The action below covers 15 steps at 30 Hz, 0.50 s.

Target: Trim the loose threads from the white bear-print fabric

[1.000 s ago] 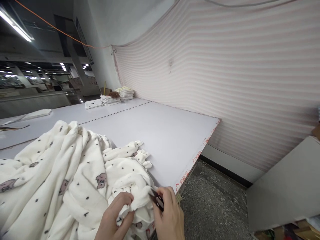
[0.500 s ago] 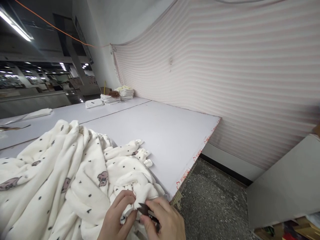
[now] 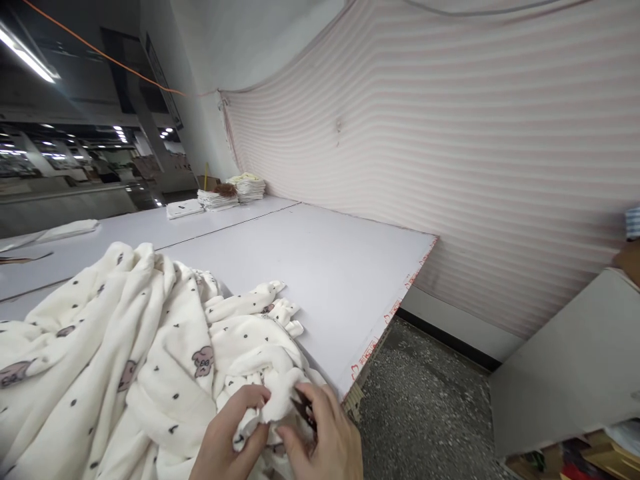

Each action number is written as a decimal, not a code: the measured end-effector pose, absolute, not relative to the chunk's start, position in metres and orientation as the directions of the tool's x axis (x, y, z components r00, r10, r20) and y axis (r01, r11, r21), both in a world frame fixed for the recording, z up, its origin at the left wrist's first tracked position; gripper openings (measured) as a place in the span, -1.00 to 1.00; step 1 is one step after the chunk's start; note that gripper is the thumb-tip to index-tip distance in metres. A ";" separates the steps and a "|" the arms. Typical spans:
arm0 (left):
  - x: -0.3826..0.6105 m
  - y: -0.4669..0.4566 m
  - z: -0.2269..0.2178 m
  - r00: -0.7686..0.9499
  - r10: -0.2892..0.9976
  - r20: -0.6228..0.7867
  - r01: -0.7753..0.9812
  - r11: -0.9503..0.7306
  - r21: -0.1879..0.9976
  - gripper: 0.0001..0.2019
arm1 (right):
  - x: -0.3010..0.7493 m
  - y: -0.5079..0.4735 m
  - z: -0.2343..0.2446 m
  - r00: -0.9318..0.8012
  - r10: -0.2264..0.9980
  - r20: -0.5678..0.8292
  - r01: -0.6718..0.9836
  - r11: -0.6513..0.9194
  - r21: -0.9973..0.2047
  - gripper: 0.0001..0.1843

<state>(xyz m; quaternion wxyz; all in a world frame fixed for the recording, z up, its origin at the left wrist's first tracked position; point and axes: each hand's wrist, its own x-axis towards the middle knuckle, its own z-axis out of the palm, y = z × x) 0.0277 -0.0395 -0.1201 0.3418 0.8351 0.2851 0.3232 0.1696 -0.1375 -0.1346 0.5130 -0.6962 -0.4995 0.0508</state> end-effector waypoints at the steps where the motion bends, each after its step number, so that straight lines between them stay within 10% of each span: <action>1: 0.027 -0.039 -0.116 0.629 0.731 0.264 0.276 -0.528 0.803 -0.89 | 0.171 -0.132 -0.135 0.477 0.761 0.439 0.642 0.039 -0.766 -0.75; 8: 0.014 -0.031 -0.096 0.596 0.778 -0.200 0.380 -0.054 0.923 -0.78 | 0.171 -0.105 -0.133 0.517 0.811 0.273 0.326 0.108 -0.939 -0.87; 15: 0.014 -0.034 -0.096 0.633 0.770 -0.081 0.285 -0.134 0.949 -0.77 | 0.153 -0.115 -0.147 0.350 0.810 0.471 0.486 0.273 -0.830 -0.80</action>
